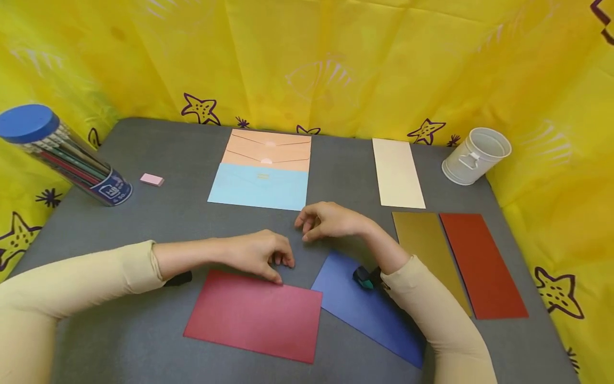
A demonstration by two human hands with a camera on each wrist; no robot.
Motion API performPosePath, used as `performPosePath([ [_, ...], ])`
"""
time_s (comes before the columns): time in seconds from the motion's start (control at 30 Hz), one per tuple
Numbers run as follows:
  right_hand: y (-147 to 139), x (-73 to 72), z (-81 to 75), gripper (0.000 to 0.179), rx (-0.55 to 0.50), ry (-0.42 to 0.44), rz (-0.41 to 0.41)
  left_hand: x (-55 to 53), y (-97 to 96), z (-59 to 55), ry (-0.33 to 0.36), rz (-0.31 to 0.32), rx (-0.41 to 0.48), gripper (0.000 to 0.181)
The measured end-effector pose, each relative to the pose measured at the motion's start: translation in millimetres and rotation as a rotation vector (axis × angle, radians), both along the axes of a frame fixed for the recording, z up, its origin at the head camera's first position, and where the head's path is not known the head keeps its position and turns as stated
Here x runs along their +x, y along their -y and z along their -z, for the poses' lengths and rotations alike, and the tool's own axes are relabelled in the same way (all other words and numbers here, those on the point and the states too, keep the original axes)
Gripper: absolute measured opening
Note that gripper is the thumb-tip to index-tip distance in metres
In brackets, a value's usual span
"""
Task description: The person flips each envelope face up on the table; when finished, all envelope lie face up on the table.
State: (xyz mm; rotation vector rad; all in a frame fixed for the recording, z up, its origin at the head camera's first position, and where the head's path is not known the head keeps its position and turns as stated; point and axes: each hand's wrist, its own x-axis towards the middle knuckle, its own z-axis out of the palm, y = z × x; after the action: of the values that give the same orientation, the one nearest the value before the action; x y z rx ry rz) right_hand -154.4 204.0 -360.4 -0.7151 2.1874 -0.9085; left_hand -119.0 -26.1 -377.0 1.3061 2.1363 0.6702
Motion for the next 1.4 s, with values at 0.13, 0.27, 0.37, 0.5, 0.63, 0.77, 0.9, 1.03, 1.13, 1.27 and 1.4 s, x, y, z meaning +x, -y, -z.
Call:
performPosePath([
  [0.13,1,4.7,0.6,0.027,0.001,0.004,-0.044,17.8,-7.5,-1.7,-0.07,0.012,-0.116,0.034],
  [0.27,1,6.8,1.9,0.025,0.0,0.0,-0.072,27.6,-12.4,-1.7,-0.138,0.011,-0.217,0.039],
  [0.37,1,7.5,2.8,0.024,0.003,0.003,-0.083,29.5,-14.8,-0.3,-0.182,0.012,-0.247,0.039],
  [0.5,2,8.6,3.1,0.023,0.005,0.017,-0.1,29.2,-16.6,0.9,-0.216,0.02,-0.263,0.037],
  [0.63,2,9.5,4.0,0.023,0.012,0.03,-0.11,27.4,-17.4,1.4,-0.188,0.01,-0.264,0.036],
  [0.77,2,9.7,4.8,0.022,0.017,0.024,-0.121,24.4,-17.9,1.0,-0.141,-0.014,-0.269,0.035],
  [0.9,2,9.8,4.1,0.022,0.013,0.038,-0.124,18.3,-17.6,-0.6,-0.093,-0.035,-0.27,0.034],
  [1.03,1,8.6,4.1,0.021,-0.006,0.08,-0.122,5.4,-13.9,-2.5,-0.038,-0.062,-0.248,0.031],
  [1.13,1,8.2,4.9,0.018,-0.026,0.132,-0.122,-7.2,-9.7,-4.3,-0.017,-0.08,-0.22,0.029],
  [1.27,1,7.9,5.2,0.017,-0.018,0.177,-0.116,-24.0,-5.1,-9.4,-0.018,-0.102,-0.181,0.027],
  [1.4,0,6.1,5.1,0.015,-0.017,0.204,-0.109,-38.3,-0.6,-12.1,-0.018,-0.138,-0.148,0.027],
])
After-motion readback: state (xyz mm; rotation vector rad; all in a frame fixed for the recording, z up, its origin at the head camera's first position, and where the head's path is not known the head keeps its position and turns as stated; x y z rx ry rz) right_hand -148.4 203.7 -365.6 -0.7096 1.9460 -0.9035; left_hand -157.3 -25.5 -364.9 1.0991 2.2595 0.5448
